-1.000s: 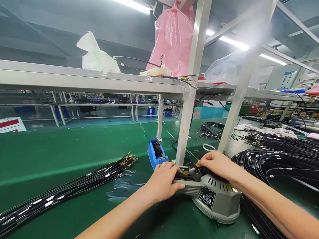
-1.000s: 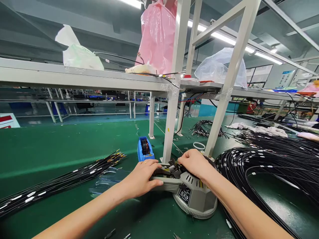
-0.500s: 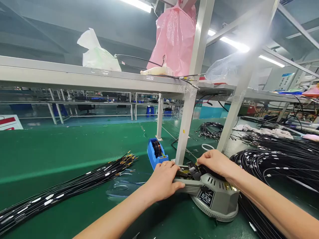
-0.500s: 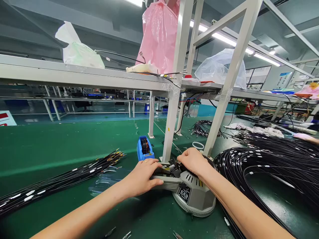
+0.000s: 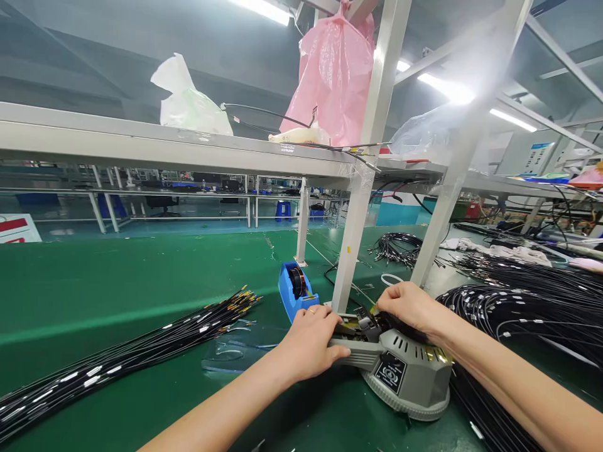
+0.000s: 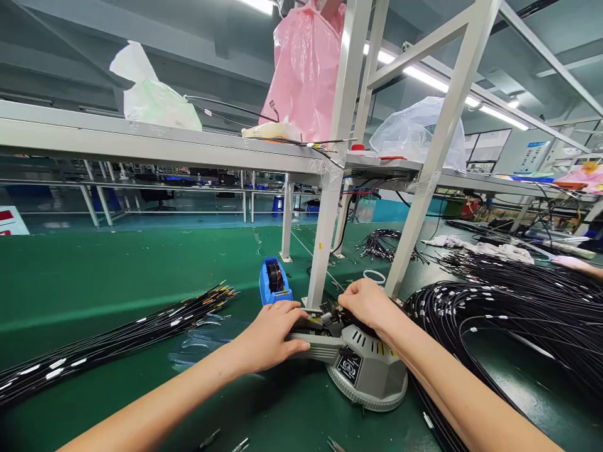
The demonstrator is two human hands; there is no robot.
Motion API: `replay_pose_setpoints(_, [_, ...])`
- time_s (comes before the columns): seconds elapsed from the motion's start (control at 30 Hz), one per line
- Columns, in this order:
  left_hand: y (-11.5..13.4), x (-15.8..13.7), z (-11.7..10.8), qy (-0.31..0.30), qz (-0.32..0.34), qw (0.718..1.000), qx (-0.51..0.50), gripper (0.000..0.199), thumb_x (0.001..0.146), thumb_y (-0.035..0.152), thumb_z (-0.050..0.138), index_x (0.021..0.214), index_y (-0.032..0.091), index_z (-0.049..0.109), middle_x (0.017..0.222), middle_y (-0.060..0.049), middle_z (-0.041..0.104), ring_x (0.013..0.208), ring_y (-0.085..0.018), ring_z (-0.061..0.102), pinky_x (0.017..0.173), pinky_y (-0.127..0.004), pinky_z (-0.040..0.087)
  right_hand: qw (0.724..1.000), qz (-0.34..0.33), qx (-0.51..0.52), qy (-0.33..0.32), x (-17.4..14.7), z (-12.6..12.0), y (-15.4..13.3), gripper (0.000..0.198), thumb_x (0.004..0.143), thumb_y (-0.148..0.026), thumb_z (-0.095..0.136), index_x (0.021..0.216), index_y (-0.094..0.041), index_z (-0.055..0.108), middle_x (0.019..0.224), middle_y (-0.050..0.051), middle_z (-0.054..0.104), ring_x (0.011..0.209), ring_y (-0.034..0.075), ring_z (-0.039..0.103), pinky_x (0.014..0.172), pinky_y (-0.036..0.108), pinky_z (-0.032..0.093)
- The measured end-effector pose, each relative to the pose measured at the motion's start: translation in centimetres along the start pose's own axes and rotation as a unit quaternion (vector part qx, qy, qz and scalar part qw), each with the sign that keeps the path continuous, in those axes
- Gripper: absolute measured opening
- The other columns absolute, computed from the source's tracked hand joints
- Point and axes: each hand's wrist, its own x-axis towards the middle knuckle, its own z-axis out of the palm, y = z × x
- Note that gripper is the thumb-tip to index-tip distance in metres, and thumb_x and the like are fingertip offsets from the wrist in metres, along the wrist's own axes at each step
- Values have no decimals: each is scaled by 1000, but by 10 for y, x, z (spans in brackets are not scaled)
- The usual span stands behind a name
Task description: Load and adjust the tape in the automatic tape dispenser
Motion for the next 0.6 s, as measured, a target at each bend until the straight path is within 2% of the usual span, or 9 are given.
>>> replay_pose_setpoints(0.1, [1, 0, -1, -2, 1, 1000, 4, 44, 83, 37, 59, 121, 16, 55, 135, -13, 50, 128, -29, 41, 105, -47, 34, 999, -1, -44, 14, -3, -4, 1, 25, 67, -14, 48, 44, -22, 41, 43, -8, 31, 46, 8, 28, 50, 27, 23])
replay_pose_setpoints(0.3, [1, 0, 2, 5, 6, 1000, 14, 41, 83, 36, 59, 119, 16, 57, 137, -15, 48, 129, -32, 39, 105, -50, 34, 991, -12, -128, 35, -6, -8, 5, 23, 67, -12, 48, 48, -23, 41, 54, -3, 45, 56, 13, 37, 61, 31, 28])
replay_pose_setpoints(0.5, [0, 1, 0, 22, 2, 1000, -5, 42, 90, 41, 50, 121, 13, 55, 136, -15, 50, 128, -28, 41, 107, -47, 34, 993, -17, -118, 23, -8, -12, 5, 23, 70, -14, 46, 49, -23, 43, 52, -4, 40, 55, 12, 35, 59, 29, 30])
replay_pose_setpoints(0.6, [6, 6, -4, 41, 9, 999, 7, 37, 90, 35, 51, 120, 14, 56, 131, -12, 54, 123, -26, 45, 105, -44, 36, 993, -29, -116, 21, -10, -14, 5, 19, 71, -16, 47, 53, -22, 49, 54, -3, 47, 56, 12, 39, 60, 28, 32])
